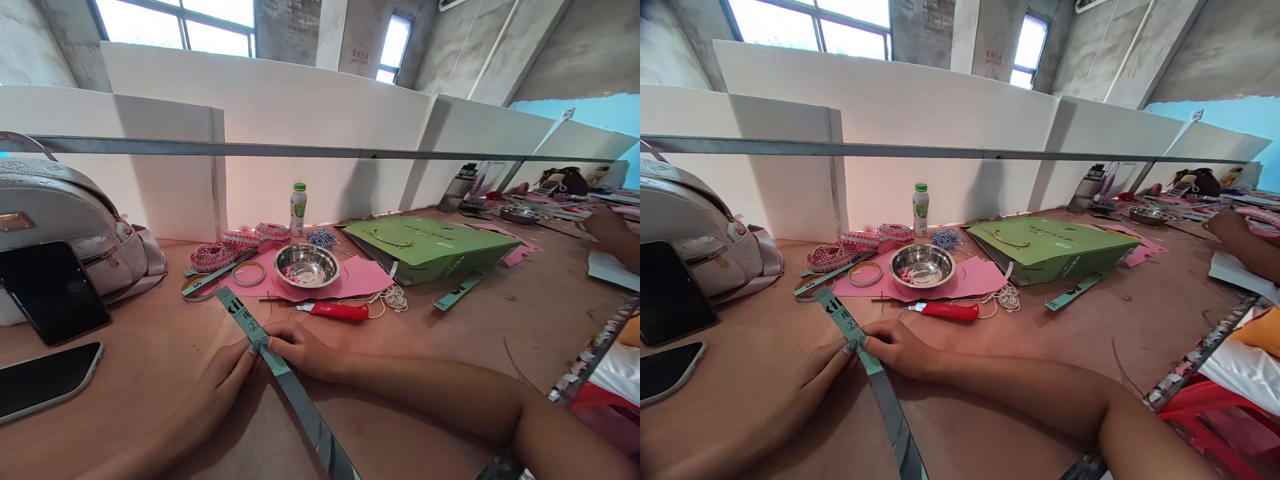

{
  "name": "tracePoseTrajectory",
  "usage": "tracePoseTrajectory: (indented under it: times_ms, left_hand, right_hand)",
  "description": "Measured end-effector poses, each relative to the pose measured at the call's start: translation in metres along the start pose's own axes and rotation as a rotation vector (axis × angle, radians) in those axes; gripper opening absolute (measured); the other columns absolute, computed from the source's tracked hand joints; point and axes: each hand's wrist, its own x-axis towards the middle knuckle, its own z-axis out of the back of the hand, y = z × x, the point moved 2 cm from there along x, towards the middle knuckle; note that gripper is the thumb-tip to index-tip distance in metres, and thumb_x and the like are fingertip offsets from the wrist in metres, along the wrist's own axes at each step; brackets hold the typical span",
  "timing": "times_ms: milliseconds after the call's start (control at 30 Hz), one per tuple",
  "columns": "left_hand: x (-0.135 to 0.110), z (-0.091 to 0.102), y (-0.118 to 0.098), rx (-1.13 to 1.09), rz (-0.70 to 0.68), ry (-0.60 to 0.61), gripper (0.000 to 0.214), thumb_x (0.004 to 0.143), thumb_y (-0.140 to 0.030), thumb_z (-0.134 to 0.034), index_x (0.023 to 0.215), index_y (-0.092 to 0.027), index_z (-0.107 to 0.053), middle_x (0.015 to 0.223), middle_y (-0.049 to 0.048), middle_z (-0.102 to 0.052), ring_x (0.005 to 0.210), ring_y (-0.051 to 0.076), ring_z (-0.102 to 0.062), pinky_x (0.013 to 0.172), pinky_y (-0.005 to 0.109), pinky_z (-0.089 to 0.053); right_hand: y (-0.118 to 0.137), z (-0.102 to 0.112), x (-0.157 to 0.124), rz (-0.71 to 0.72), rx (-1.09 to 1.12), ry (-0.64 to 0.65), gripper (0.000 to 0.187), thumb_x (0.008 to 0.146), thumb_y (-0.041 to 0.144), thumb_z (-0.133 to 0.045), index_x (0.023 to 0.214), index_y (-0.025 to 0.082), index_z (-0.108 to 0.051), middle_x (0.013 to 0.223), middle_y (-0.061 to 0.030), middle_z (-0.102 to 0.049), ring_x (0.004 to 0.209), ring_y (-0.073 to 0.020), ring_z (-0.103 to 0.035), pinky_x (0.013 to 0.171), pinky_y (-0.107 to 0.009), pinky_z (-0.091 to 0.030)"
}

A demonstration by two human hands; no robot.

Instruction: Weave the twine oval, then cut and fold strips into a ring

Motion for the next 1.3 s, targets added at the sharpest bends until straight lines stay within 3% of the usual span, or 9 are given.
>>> tracePoseTrajectory:
  times_ms: [167, 300, 467, 600, 733, 833, 933, 1100, 1300]
  left_hand:
    - [0.005, 0.001, -0.019, -0.004, -0.129, 0.043, 0.038, 0.095, -0.043, -0.043, 0.097, -0.021, -0.074, 0.094, 0.0053, -0.076, 0.089, 0.025, -0.069, 0.080, 0.031, -0.055]
    - [0.004, -0.002, -0.013, 0.089, -0.100, 0.027, 0.037, 0.097, -0.041, -0.040, 0.086, -0.019, -0.069, 0.073, 0.0014, -0.070, 0.067, 0.020, -0.064, 0.062, 0.026, -0.049]
    - [0.003, -0.003, -0.007, 0.202, -0.096, -0.013, 0.036, 0.095, -0.039, -0.041, 0.084, -0.017, -0.068, 0.071, 0.0017, -0.069, 0.063, 0.019, -0.061, 0.060, 0.027, -0.045]
    - [0.006, -0.001, -0.015, 0.031, -0.064, 0.053, 0.038, 0.096, -0.041, -0.041, 0.093, -0.018, -0.072, 0.086, 0.0036, -0.074, 0.081, 0.022, -0.068, 0.071, 0.028, -0.053]
    - [0.005, 0.002, -0.022, -0.035, -0.108, 0.027, 0.039, 0.096, -0.041, -0.042, 0.107, -0.020, -0.073, 0.106, 0.0043, -0.076, 0.103, 0.025, -0.068, 0.090, 0.032, -0.053]
    - [0.005, 0.002, -0.017, -0.056, -0.106, 0.026, 0.040, 0.098, -0.043, -0.042, 0.113, -0.022, -0.072, 0.114, 0.0039, -0.074, 0.116, 0.027, -0.063, 0.097, 0.032, -0.051]
    - [0.007, -0.001, -0.007, -0.076, -0.091, 0.071, 0.040, 0.099, -0.044, -0.043, 0.119, -0.022, -0.070, 0.118, 0.0039, -0.073, 0.120, 0.027, -0.061, 0.099, 0.033, -0.049]
    - [0.009, -0.005, 0.002, -0.028, -0.116, 0.086, 0.042, 0.100, -0.044, -0.040, 0.111, -0.019, -0.071, 0.101, 0.0046, -0.074, 0.094, 0.025, -0.066, 0.085, 0.033, -0.051]
    - [0.005, -0.005, -0.001, 0.344, -0.112, 0.004, 0.037, 0.097, -0.039, -0.041, 0.081, -0.020, -0.067, 0.066, 0.0023, -0.064, 0.064, 0.021, -0.056, 0.060, 0.028, -0.039]
  right_hand:
    - [0.001, -0.001, 0.000, -0.045, -0.007, 0.002, 0.029, 0.095, 0.037, -0.051, 0.082, 0.016, -0.065, 0.083, -0.0024, -0.063, 0.079, -0.0170, -0.055, 0.075, -0.029, -0.045]
    - [0.000, -0.004, 0.001, -0.042, 0.013, 0.019, 0.026, 0.092, 0.031, -0.050, 0.072, 0.016, -0.057, 0.069, 0.0022, -0.050, 0.066, -0.0121, -0.044, 0.061, -0.024, -0.036]
    - [-0.002, -0.006, 0.000, -0.068, 0.011, 0.004, 0.022, 0.088, 0.023, -0.048, 0.067, 0.017, -0.049, 0.065, 0.0043, -0.038, 0.063, -0.0101, -0.034, 0.056, -0.024, -0.028]
    - [-0.002, -0.004, 0.001, -0.054, -0.001, -0.017, 0.024, 0.088, 0.023, -0.048, 0.065, 0.017, -0.049, 0.065, 0.0040, -0.040, 0.063, -0.0104, -0.035, 0.057, -0.024, -0.029]
    - [-0.002, -0.001, 0.002, -0.008, -0.034, -0.039, 0.023, 0.089, 0.026, -0.049, 0.069, 0.016, -0.054, 0.067, 0.0028, -0.047, 0.065, -0.0115, -0.041, 0.060, -0.024, -0.034]
    - [-0.001, -0.002, 0.002, -0.005, -0.041, -0.023, 0.024, 0.087, 0.025, -0.050, 0.065, 0.017, -0.050, 0.065, 0.0035, -0.043, 0.063, -0.0108, -0.038, 0.058, -0.024, -0.032]
    - [0.000, -0.003, 0.001, -0.030, -0.036, -0.007, 0.026, 0.089, 0.029, -0.050, 0.066, 0.017, -0.052, 0.069, 0.0022, -0.049, 0.067, -0.0122, -0.042, 0.062, -0.024, -0.037]
    - [-0.001, -0.005, 0.000, -0.093, -0.048, -0.009, 0.027, 0.092, 0.032, -0.051, 0.074, 0.016, -0.062, 0.075, -0.0003, -0.059, 0.078, -0.0169, -0.052, 0.073, -0.027, -0.045]
    - [-0.007, -0.008, -0.001, -0.131, -0.070, -0.021, 0.025, 0.091, 0.025, -0.052, 0.071, 0.016, -0.062, 0.074, -0.0005, -0.061, 0.079, -0.0173, -0.054, 0.074, -0.027, -0.046]
